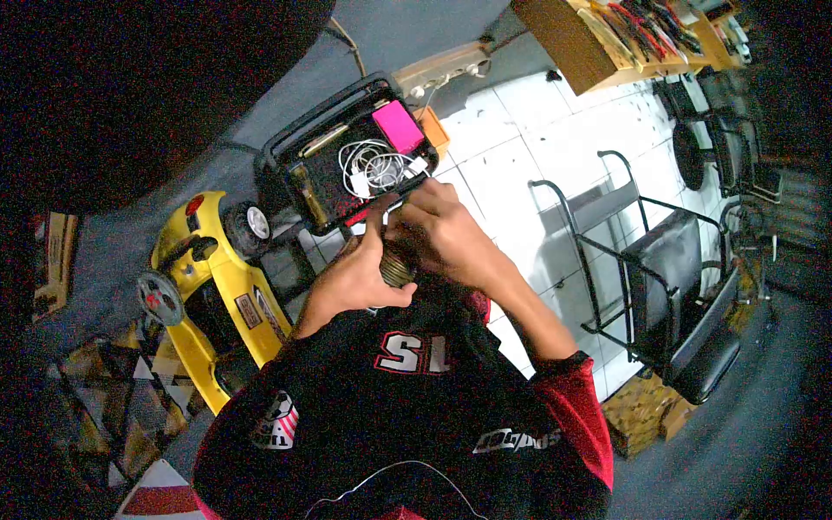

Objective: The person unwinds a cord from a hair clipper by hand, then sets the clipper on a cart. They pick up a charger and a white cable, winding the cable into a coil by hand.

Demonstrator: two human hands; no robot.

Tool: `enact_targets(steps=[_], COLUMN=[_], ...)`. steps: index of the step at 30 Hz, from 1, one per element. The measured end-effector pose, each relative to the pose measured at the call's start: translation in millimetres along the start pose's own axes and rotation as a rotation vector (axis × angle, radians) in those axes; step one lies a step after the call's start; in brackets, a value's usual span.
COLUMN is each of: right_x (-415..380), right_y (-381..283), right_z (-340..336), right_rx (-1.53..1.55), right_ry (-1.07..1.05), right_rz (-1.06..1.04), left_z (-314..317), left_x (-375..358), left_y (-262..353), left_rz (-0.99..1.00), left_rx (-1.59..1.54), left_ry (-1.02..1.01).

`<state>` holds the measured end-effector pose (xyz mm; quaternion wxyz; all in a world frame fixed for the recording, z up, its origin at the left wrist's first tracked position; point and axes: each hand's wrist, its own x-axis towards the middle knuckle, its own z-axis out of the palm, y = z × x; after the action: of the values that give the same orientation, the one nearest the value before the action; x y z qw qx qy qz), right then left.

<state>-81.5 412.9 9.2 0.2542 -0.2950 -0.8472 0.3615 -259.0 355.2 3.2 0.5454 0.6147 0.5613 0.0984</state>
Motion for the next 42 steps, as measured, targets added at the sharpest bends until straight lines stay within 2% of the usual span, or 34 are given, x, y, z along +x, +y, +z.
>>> enact_targets(steps=[2,6,7,8,11,15,18,19,24,25,28,29,30,31,32,33,34,36,39,42], right_x=[5.8,10.9,10.1,9.2,11.0,8.3,12.8,9.3,2.4,-0.2,-5.0,-7.1,-10.5,-14.4,-15.9,-16.8,-15.5,-10.1,-12.6,-2.4], right_y=[8.7,12.9,15.9,19.4,30.5,40.4,44.5,56.9,73.4,74.8,75.5,81.2,86.1,92.0,96.2,99.6,98.9,93.3,111.2,125.6], right_z=[0.7,-6.4,-5.0,-2.7,3.1,24.0,21.7,35.1,64.2,68.9,79.3,85.2,94.0,110.3,122.8,134.4,141.6,156.8,209.8,247.4], right_rx=[0.076,0.134,0.187,0.196,0.331,0.71,0.716,0.71,0.732,0.721,0.698,0.691,0.685,0.684,0.713,0.744,0.773,0.84,0.674,0.621], right_ry=[-0.085,-0.136,-0.079,-0.009,0.025,-0.124,-0.414,-0.31,-0.212,-0.202,-0.125,-0.098,-0.073,0.079,0.086,0.092,0.097,0.16,0.257,0.272], right_rz=[-0.093,-0.052,0.05,0.163,0.241,0.412,0.555,0.461,0.54,0.582,0.613,0.618,0.627,0.542,0.591,0.642,0.693,0.74,0.639,0.653], left_z=[9.0,8.3,8.6,5.7,-5.0,-17.5,-34.1,-39.1,-65.9,-70.7,-79.8,-71.2,-59.3,-50.4,-44.9,-39.2,-27.3,-11.4,-12.6,-39.5], left_x=[-0.6,4.2,4.0,3.0,0.9,3.1,12.7,18.2,32.7,27.3,24.6,28.2,39.3,43.0,41.4,37.9,37.6,49.3,69.0,95.3], left_y=[-19.3,-41.5,-47.9,-52.7,-58.6,-68.8,-80.3,-86.1,-102.7,-99.9,-119.4,-141.1,-166.4,-186.2,-196.4,-190.5,-190.8,-217.0,-264.3,-290.9], left_rz=[0.161,0.37,0.403,0.409,0.458,0.496,0.5,0.475,0.336,0.296,0.024,0.058,0.054,-0.161,-0.38,-0.282,-0.256,-0.298,-0.245,-0.401], left_rx=[-0.085,-0.161,-0.081,-0.119,-0.145,-0.146,-0.005,0.018,-0.034,-0.09,-0.188,-0.284,-0.569,-0.666,-0.757,-1.099,-1.529,-1.721,-1.402,-1.257], left_ry=[0.085,0.195,0.28,0.255,0.22,0.108,0.093,0.081,-0.121,-0.082,0.224,0.483,0.708,0.75,0.792,0.556,0.403,0.396,0.378,0.477])
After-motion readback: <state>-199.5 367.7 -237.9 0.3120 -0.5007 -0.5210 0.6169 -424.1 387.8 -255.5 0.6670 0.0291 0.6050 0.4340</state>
